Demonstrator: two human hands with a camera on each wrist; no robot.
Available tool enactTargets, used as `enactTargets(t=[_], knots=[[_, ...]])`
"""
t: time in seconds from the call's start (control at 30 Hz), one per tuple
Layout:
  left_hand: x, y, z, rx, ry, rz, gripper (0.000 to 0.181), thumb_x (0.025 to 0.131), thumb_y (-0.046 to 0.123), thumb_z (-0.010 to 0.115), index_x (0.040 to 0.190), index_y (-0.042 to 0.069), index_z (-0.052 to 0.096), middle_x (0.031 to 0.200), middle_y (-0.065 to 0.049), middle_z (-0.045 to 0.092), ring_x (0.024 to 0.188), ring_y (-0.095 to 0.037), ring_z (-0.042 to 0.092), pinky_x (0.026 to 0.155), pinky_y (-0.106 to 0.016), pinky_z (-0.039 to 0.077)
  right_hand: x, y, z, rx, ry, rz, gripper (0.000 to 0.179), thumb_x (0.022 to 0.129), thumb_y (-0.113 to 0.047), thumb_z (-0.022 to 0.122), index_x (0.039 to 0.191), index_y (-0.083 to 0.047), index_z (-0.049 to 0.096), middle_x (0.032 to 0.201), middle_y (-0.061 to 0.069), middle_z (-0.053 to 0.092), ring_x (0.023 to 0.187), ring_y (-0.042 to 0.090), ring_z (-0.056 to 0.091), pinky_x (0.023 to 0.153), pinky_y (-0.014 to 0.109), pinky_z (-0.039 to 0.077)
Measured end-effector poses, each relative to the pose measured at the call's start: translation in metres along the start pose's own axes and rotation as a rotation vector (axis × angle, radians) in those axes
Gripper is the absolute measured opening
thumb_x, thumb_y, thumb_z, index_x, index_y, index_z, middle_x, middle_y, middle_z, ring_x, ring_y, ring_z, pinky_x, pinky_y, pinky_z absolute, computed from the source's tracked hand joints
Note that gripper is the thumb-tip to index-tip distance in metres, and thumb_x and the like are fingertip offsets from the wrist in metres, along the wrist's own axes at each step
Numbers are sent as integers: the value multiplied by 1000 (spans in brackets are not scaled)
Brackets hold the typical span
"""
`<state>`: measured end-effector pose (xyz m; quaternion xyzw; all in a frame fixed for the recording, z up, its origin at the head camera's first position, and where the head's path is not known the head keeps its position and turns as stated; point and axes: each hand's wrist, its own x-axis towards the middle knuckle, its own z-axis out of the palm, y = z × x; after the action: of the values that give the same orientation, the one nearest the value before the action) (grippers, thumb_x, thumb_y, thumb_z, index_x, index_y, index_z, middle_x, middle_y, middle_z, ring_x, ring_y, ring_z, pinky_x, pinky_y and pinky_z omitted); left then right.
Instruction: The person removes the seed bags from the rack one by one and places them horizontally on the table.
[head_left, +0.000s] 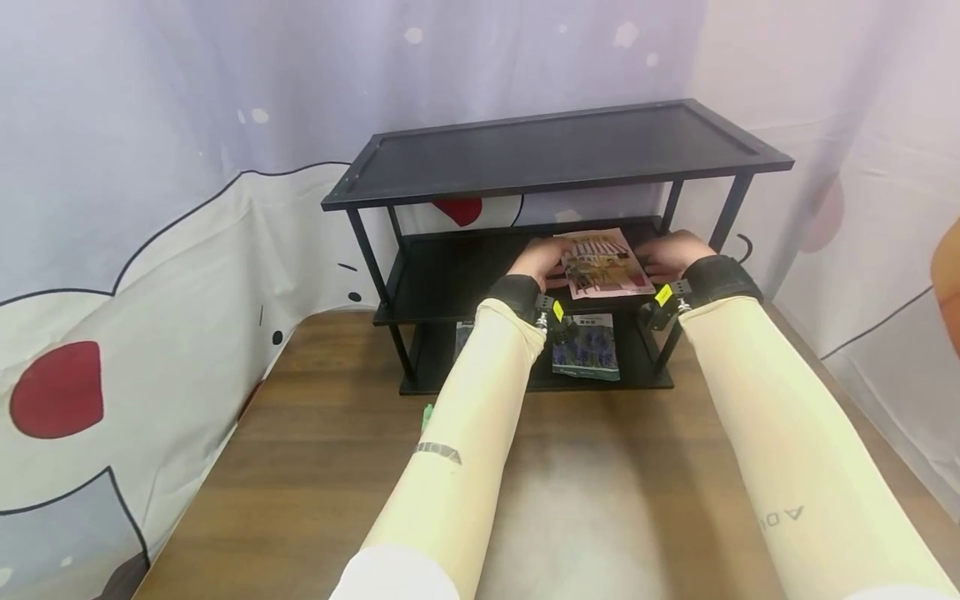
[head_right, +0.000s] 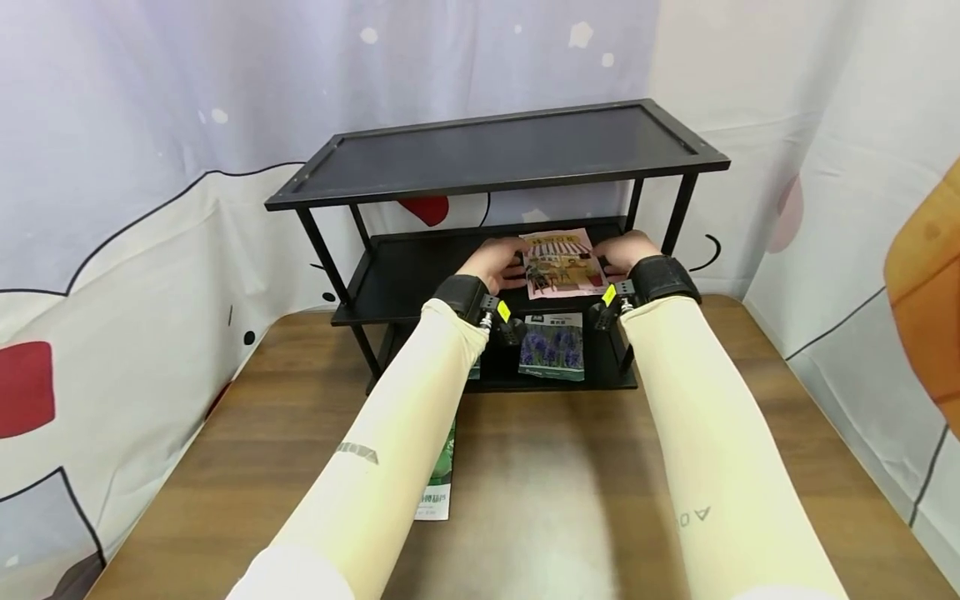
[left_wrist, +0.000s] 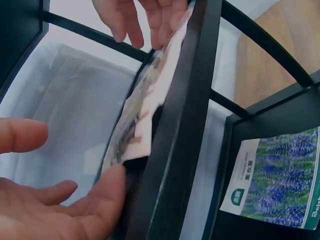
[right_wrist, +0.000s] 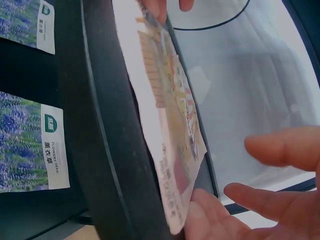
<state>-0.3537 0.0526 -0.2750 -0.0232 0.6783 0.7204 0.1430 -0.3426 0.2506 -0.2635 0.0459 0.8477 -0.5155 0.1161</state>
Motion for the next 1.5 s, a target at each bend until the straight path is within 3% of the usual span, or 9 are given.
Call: enactTargets(t=[0.17, 0.33, 0.5, 0.7, 0.77, 0.93, 1.17, 1.33, 1.5], knots=[[0, -2, 2, 33, 13, -18, 27, 90, 11, 52, 116, 1, 56, 119, -6, 48, 109, -23, 49, 84, -35, 49, 2, 3, 0, 15, 7, 5, 13, 90, -6, 50, 95, 5, 56, 67, -2, 51, 56, 2, 55, 59, 18, 51], [2, -4, 1, 44, -2, -23, 9, 89, 8, 52, 96, 4, 54, 96, -2, 47, 85, -16, 49, 79, -30, 50, 1, 4, 1, 11, 36, 24, 13, 91, -8, 52, 94, 4, 54, 61, -6, 54, 55, 2, 54, 57, 18, 50], [4, -7, 0, 63, -49, 5, 19, 91, 5, 49, 106, -5, 57, 90, -6, 57, 75, -15, 56, 72, -27, 50, 1, 4, 3, 13, 69, 24, 25, 91, -12, 57, 107, 6, 50, 61, -7, 52, 57, 2, 50, 59, 19, 50], [6, -11, -2, 107, -30, 52, 9, 88, -4, 48, 88, -3, 58, 74, -5, 56, 63, -14, 54, 60, -25, 47, 2, 3, 2, 65, 38, 28, 13, 90, -15, 60, 79, -8, 59, 58, -7, 50, 54, 2, 48, 59, 18, 50], [6, -12, -2, 92, -29, 54, 11, 88, -7, 46, 86, -2, 56, 72, -4, 55, 63, -14, 53, 62, -27, 48, 3, 3, 3, 63, 46, 27, 13, 90, -15, 61, 90, -2, 61, 59, -7, 52, 55, 1, 49, 61, 18, 50], [2, -14, -3, 30, -32, 31, 25, 87, -10, 44, 106, -6, 59, 82, -11, 61, 73, -20, 60, 77, -37, 52, 6, 7, 7, 18, 109, 46, 45, 89, -19, 62, 121, 10, 48, 66, -5, 54, 60, 3, 53, 64, 20, 51], [0, -9, -9, 31, -36, 24, 35, 88, -9, 45, 120, -1, 57, 96, -13, 64, 80, -20, 62, 75, -34, 52, 9, 9, 3, -36, 41, 10, 30, 92, -27, 57, 99, 2, 55, 64, -5, 52, 59, 5, 48, 58, 19, 47], [1, -6, -15, -7, -60, 17, 35, 89, -6, 49, 124, -1, 54, 103, -14, 63, 88, -21, 62, 76, -32, 52, 8, 7, 1, 64, -55, -11, 38, 94, -26, 55, 115, 5, 50, 66, -9, 56, 60, 2, 51, 60, 17, 47], [1, -7, -25, -102, -103, 45, 33, 89, -4, 53, 122, -5, 55, 106, -15, 62, 93, -24, 62, 79, -34, 51, 5, 5, 5, 232, -141, -57, 59, 97, -22, 48, 138, 12, 24, 77, -9, 62, 72, 3, 62, 75, 23, 51]])
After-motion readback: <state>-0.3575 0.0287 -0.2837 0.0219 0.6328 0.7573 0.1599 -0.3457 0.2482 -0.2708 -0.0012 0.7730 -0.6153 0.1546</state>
